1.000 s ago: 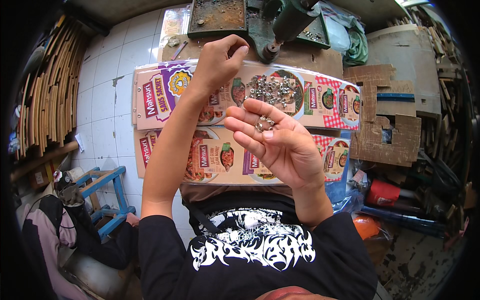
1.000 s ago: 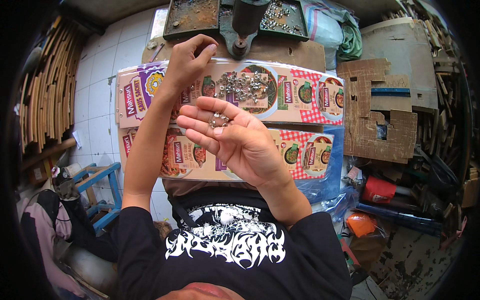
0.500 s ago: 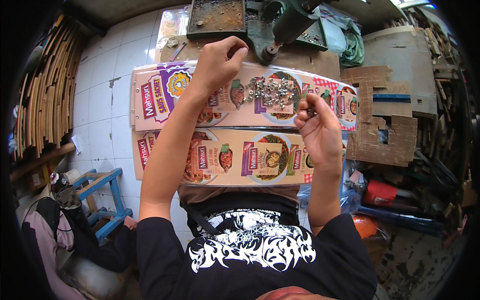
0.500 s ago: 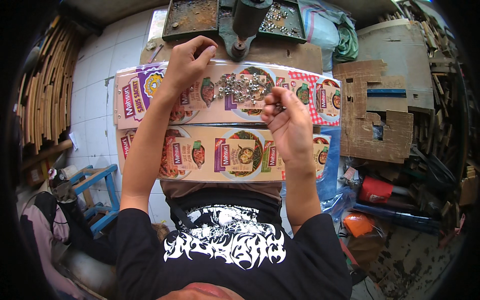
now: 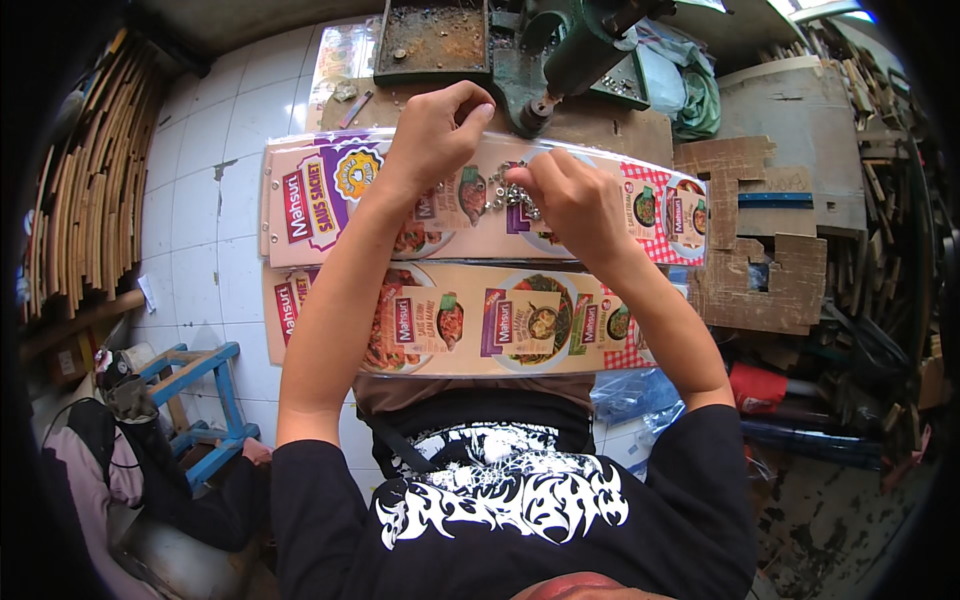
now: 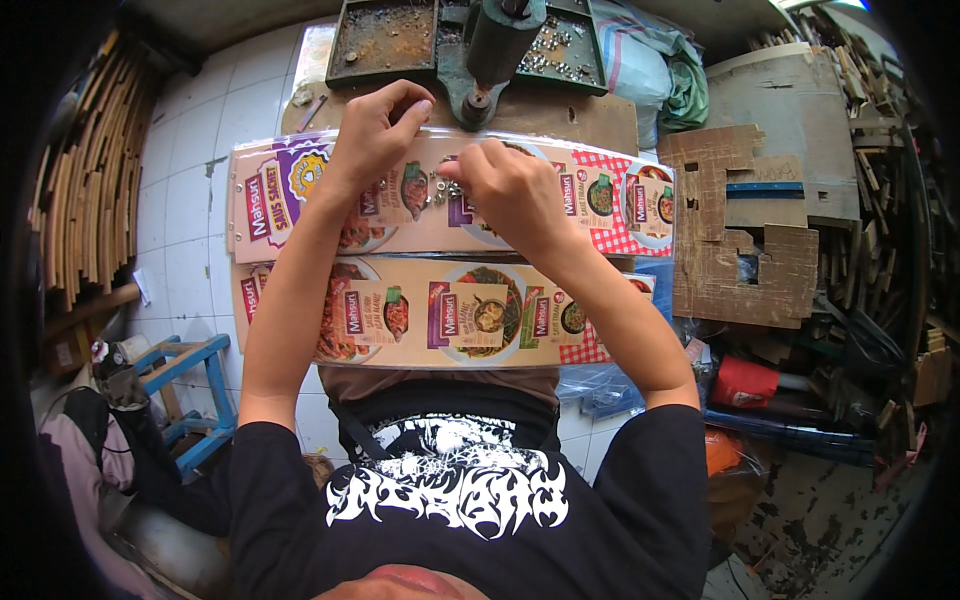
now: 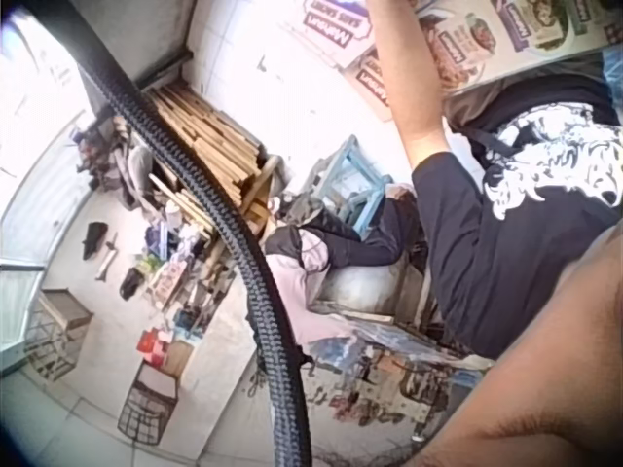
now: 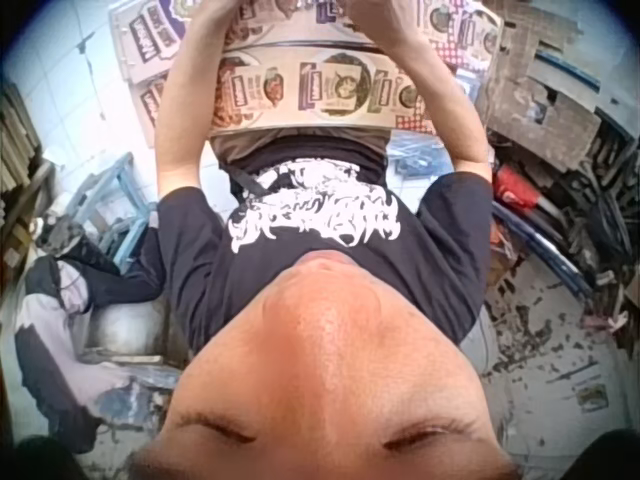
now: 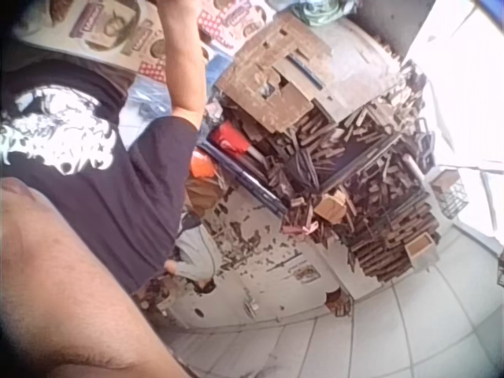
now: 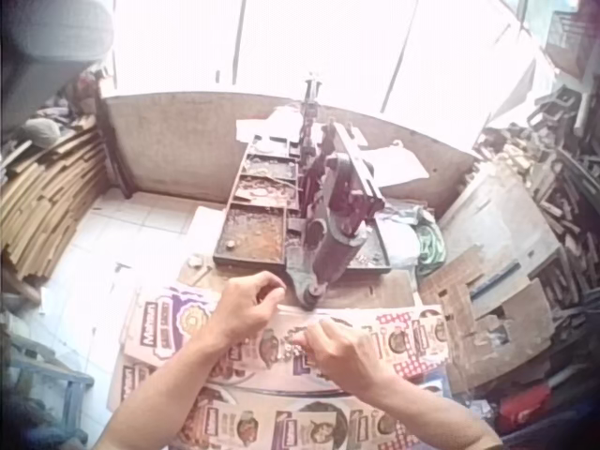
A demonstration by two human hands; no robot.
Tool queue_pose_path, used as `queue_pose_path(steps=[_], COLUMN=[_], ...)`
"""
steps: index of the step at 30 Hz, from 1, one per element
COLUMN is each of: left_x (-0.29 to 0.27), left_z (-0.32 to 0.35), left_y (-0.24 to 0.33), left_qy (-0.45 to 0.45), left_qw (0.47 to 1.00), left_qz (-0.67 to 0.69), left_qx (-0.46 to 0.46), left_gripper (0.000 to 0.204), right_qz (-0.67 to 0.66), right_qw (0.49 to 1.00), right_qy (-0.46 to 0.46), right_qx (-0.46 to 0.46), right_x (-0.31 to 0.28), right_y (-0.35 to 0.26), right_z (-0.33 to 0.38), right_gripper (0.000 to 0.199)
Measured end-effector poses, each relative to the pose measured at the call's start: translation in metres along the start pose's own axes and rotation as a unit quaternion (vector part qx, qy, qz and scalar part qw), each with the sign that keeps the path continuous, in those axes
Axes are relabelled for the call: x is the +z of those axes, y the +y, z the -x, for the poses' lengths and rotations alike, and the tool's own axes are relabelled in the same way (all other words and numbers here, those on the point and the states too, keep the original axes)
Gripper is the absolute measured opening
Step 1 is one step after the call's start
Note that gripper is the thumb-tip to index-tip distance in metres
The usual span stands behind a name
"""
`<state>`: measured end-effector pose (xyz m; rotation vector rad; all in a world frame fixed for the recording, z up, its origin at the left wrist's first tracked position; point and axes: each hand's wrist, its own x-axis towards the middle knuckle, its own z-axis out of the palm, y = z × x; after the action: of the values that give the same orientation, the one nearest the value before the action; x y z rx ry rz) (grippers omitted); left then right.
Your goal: The person handles and fits metal eyelet pieces together by hand and picks up eyelet components from a tray next to a manual press machine.
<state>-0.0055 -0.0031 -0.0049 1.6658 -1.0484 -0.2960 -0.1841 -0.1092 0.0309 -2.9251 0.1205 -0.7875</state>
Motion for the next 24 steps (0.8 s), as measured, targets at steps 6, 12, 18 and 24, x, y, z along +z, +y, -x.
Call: queue_pose_path(steps=[6,12,18,24], left_x=[0.000,-0.001,-0.001,-0.001], left_z=[0.002,0.002,0.001,0.000], left_y=[0.000,0.002,0.001,0.006], left_qy=[0.003,0.012,0.007,0.003], left_qw=[1.000,1.000,1.000,1.000], left_qz=[0.006,0.001,-0.010,-0.010], left_qx=[-0.005,0.001,0.003,-0.006], left_gripper=[0.018,0.019,0.019,0.018], right_qz=[0.036,0.011,0.028,0.044], right_qw=[0.995,0.995,0.995,0.996], right_qy=[-0.019,-0.001,0.006,-0.011], right_qx=[-0.090,-0.097,-0.091,-0.070], right_x=[0.014,0.021,0.020,0.014], right_y=[0.004,0.005,0.004,0.001], right_z=[-0.004,0.000,-0.001,0.001], right_gripper=[0.031,0.026,0.021,0.016])
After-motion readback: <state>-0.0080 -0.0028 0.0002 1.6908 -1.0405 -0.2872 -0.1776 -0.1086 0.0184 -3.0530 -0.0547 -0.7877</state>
